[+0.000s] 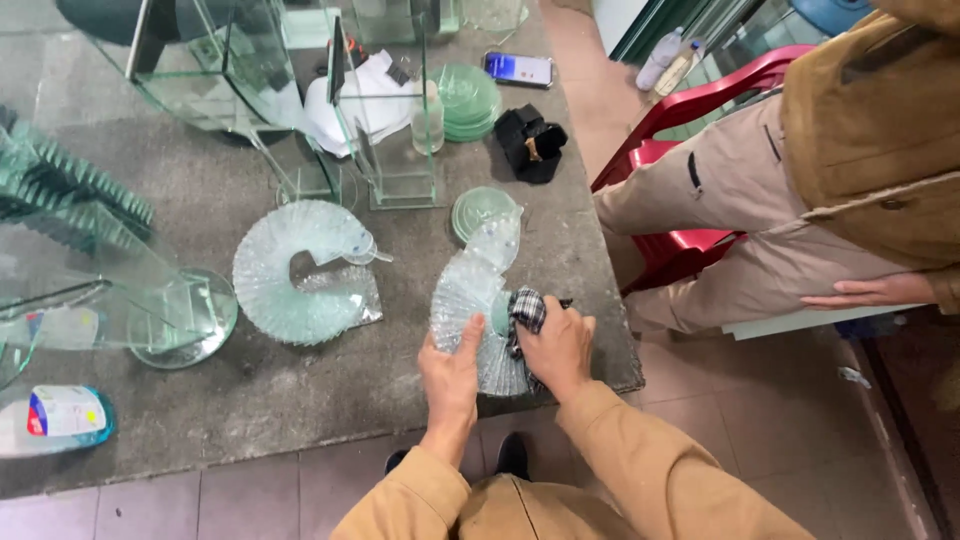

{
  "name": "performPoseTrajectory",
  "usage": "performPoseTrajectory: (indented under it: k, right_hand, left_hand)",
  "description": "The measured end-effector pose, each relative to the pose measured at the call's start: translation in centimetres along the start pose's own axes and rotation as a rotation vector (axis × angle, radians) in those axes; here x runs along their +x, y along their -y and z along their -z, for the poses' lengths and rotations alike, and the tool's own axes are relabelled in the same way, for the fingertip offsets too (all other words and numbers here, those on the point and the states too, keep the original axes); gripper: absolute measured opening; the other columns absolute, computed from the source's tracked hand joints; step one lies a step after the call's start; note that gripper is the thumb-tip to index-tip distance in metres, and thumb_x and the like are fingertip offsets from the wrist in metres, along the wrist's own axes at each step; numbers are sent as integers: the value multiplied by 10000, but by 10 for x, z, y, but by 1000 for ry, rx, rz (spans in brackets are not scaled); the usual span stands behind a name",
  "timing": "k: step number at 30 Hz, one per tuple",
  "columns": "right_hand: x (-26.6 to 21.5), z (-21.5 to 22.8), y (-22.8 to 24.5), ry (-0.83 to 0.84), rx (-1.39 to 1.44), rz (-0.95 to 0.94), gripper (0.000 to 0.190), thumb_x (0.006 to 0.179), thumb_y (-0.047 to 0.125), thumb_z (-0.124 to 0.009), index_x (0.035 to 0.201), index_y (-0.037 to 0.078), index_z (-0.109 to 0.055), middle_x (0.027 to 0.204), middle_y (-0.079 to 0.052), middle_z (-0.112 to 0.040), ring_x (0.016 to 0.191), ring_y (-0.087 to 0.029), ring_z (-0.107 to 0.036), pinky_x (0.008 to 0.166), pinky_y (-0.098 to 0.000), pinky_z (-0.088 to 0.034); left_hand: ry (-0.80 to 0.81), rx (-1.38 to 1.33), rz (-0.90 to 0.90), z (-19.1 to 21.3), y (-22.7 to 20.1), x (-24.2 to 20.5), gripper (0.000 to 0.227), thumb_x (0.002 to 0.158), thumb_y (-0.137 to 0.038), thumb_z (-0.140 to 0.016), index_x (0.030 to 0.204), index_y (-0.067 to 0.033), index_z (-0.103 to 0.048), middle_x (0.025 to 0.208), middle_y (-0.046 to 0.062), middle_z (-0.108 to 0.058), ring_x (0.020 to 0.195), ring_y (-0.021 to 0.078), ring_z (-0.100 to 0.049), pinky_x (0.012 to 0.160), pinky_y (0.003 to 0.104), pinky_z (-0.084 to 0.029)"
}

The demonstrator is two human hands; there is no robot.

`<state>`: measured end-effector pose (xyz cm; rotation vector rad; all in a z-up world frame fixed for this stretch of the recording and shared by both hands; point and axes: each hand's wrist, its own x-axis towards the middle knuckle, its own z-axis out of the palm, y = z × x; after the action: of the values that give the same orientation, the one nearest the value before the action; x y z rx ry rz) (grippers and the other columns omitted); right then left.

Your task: Cleaning various glass sculptures on a workbench using a spray bottle and a cloth.

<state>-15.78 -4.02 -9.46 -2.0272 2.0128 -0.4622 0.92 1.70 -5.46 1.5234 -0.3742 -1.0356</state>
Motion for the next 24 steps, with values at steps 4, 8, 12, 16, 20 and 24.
performPoseTrajectory:
  k: [4, 8, 12, 16, 20, 24]
  right_hand:
    - [-31, 27, 7, 219, -32, -20, 434, 847, 418, -846, 1155, 141, -718, 965, -190, -824, 1027, -409, -811, 957, -515, -542]
    - [-59, 18, -17, 236, -15, -18, 381, 826, 393, -828, 1030, 165, -602, 876, -140, -739, 827, -440, -666, 868, -517, -515]
    - [13, -4, -26, 209, -53, 83, 490, 862, 356, -776, 1249, 61, -716, 962, -231, -789, 1019, -452, -796, 983, -522, -546]
    - [47, -1, -13, 327, -109, 95, 353, 844, 355, -768, 1113, 129, -736, 903, -175, -797, 954, -420, -810, 896, -488, -593]
    - [-6, 31, -23, 403, -35, 25, 382, 793, 347, -806, 1100, 135, -724, 944, -204, -818, 1004, -469, -815, 871, -560, -621]
    - [-24, 23, -16, 324, -5, -2, 506, 828, 337, -831, 1258, 103, -703, 986, -236, -820, 1031, -475, -815, 895, -569, -640]
  left_hand:
    - [60, -2, 45, 6, 8, 11, 365, 877, -298, -1014, 1013, -15, -829, 931, 80, -800, 928, 160, -642, 915, 424, -600]
    - [147, 162, 180, 3, -65, -3, 864, 741, -598, -855, 1350, 6, -757, 1280, 128, -863, 1230, 241, -771, 1187, 391, -520]
    - [167, 8, 70, -5, -57, 7, 392, 841, -296, -1037, 933, -15, -780, 830, 84, -761, 813, 180, -677, 777, 421, -625]
    - [159, -21, 83, -6, -62, 7, 418, 832, -296, -1046, 942, -18, -753, 820, 82, -731, 780, 166, -658, 743, 397, -619]
    - [163, -20, 75, -6, -63, 9, 418, 823, -301, -1058, 928, -32, -756, 808, 80, -724, 776, 164, -651, 737, 402, -622]
    - [187, -7, 61, 0, -50, 18, 376, 815, -241, -1056, 911, -36, -756, 807, 48, -709, 778, 156, -632, 726, 384, -603]
